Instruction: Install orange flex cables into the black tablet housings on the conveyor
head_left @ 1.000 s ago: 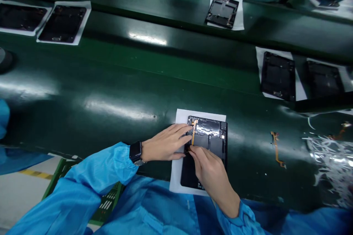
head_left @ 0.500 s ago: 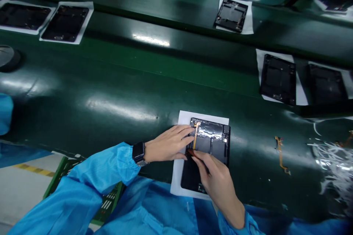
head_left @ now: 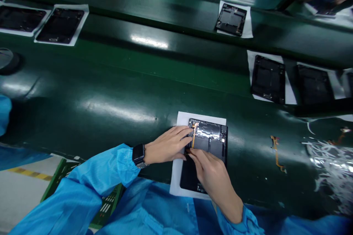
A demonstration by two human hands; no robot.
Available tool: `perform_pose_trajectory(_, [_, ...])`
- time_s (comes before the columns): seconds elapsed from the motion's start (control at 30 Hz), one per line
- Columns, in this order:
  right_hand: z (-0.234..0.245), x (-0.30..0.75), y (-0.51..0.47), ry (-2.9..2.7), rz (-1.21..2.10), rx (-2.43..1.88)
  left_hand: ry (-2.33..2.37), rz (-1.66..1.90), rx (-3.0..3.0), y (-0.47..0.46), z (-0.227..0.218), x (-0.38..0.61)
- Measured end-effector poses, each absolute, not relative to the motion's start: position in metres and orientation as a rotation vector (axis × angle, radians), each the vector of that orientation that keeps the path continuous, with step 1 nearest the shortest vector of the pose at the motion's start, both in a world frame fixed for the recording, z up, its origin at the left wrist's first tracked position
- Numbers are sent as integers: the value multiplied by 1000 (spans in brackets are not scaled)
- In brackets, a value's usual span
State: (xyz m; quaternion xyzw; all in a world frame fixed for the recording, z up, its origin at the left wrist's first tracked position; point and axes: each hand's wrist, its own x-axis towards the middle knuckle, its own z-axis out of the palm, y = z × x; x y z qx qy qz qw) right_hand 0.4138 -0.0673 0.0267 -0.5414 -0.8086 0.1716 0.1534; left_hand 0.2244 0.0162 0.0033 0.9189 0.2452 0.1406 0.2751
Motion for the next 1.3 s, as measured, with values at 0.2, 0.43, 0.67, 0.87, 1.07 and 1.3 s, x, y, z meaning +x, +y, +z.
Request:
perform_pose_trajectory(0.2, [29,422,-73,-2336,416,-1613,668,371,2492,15,3,224])
perform_pose_trajectory(0.43, [25,401,-70,-2417,377,-1632,667,388,2482,15,1,225])
perform_pose_trajectory(0.67, [30,417,-72,-2131,628,-1637,663,400,2489,14,0,223])
perform_pose_trajectory(0.87, [29,460,-85,-957,945,-1721,744,554,2403,32,4,225])
perform_pose_trajectory(1.07, [15,463,-89,-546,1324,-1405,1027,220,2545,80,15,264])
perform_pose_trajectory(1.3, [6,563,-64,-1093,600,-1964,1052,-59,2458,106,19,291])
